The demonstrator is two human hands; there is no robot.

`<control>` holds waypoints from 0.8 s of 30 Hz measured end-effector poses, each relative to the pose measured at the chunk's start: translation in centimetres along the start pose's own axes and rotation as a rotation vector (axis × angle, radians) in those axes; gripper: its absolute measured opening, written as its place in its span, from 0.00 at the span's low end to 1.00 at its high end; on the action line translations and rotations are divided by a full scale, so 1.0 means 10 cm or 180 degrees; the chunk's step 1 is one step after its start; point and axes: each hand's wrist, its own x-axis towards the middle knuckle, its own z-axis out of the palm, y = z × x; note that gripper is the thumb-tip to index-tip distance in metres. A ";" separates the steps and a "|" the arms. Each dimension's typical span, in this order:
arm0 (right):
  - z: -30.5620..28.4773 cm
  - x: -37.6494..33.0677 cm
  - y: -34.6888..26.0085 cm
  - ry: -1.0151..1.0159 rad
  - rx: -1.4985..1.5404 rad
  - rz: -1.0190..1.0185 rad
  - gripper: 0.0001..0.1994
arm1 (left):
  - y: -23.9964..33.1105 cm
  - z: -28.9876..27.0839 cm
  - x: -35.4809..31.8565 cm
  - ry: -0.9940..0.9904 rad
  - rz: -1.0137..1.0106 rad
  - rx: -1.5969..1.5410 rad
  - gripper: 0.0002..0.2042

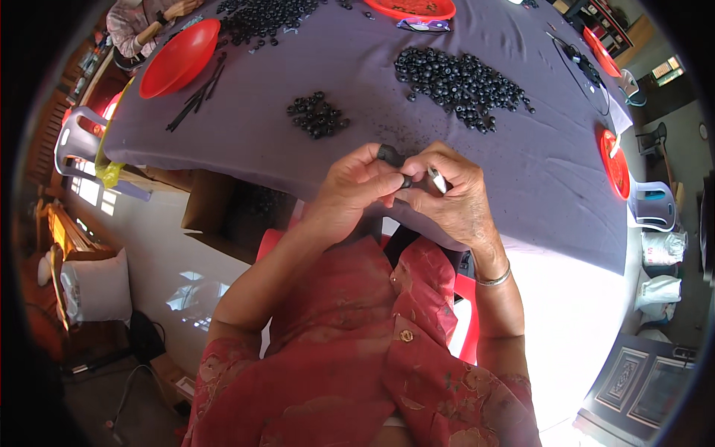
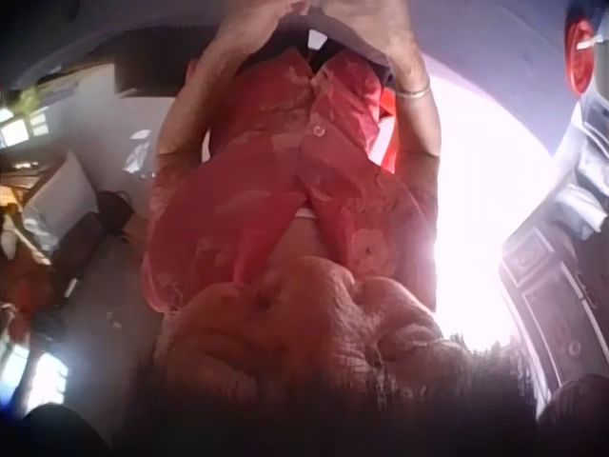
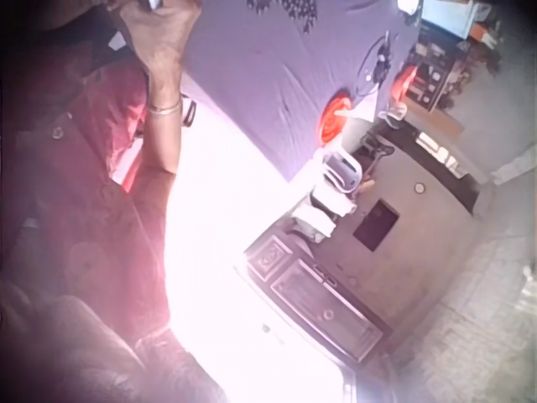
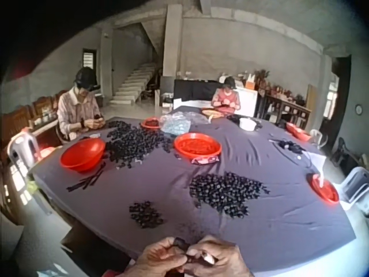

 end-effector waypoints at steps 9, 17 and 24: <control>0.06 -0.13 0.11 0.0145 0.0522 0.0065 0.12 | -0.13 0.02 -0.01 -0.0224 -0.0237 -0.1204 0.08; 0.09 -0.14 0.02 -0.0048 0.2025 0.0587 0.05 | -0.14 -0.01 -0.02 -0.0549 -0.0388 -0.1560 0.10; 0.00 -0.09 -0.02 -0.0266 0.2042 0.0984 0.03 | -0.18 -0.02 0.00 -0.0437 -0.0514 -0.1570 0.11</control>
